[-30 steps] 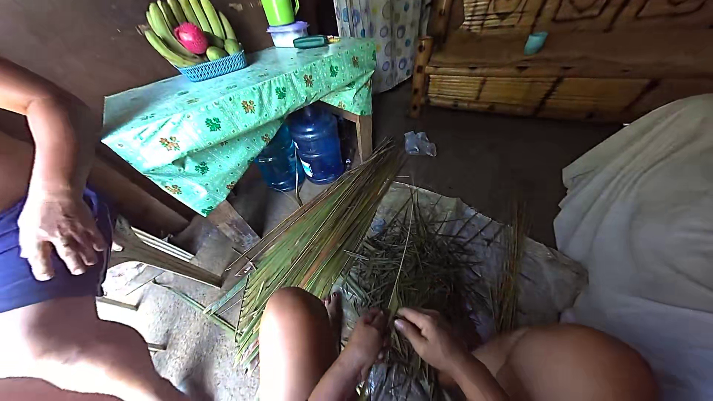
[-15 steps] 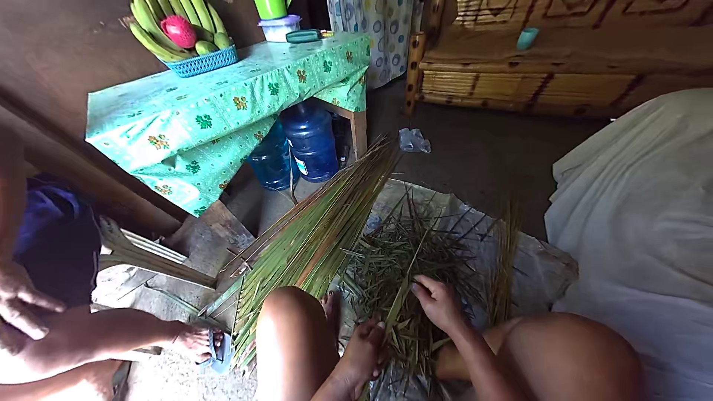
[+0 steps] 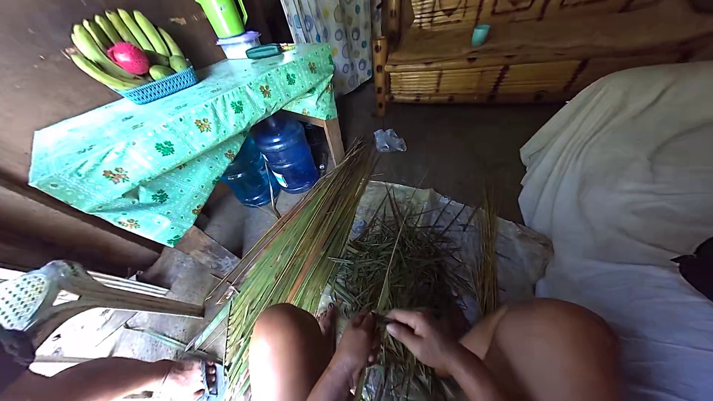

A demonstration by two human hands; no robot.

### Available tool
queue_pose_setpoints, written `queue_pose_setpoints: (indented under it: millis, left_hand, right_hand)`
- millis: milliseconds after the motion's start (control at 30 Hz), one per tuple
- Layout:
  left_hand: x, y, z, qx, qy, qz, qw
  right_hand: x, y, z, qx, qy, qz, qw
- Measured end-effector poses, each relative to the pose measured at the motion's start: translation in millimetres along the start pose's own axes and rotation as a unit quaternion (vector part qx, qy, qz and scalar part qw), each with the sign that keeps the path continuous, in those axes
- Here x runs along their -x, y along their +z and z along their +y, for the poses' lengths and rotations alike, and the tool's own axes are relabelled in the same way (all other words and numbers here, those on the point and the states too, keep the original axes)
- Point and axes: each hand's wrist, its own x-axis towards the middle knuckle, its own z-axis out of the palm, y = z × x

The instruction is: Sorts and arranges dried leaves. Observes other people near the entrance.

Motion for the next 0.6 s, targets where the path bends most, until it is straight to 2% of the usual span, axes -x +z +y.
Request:
queue_pose_setpoints:
  millis: [67, 233, 333, 433, 500, 600]
  left_hand:
    - [2, 2, -2, 0.007, 0.000, -0.016, 1.000]
    - [13, 4, -13, -0.001, -0.007, -0.037, 0.999]
    - [14, 1, -15, -0.003, -0.004, -0.036, 0.999]
    - [10, 1, -10, -0.014, 0.001, -0.019, 1.000]
    - [8, 3, -5, -0.033, 0.002, -0.021, 0.999]
    - [9, 6, -8, -0.043, 0.008, -0.049, 0.998]
  right_hand:
    - [-3, -1, 6, 0.048, -0.004, 0.037, 0.998]
    - [-26, -25, 29, 0.097, 0.139, 0.120, 0.978]
    - [-30, -31, 42, 0.019, 0.166, 0.179, 0.970]
    - [-22, -26, 19, -0.128, 0.178, 0.123, 0.968]
    - [-17, -18, 8, -0.239, 0.195, 0.068, 0.949]
    - [-17, -11, 10, -0.302, 0.187, 0.085, 0.931]
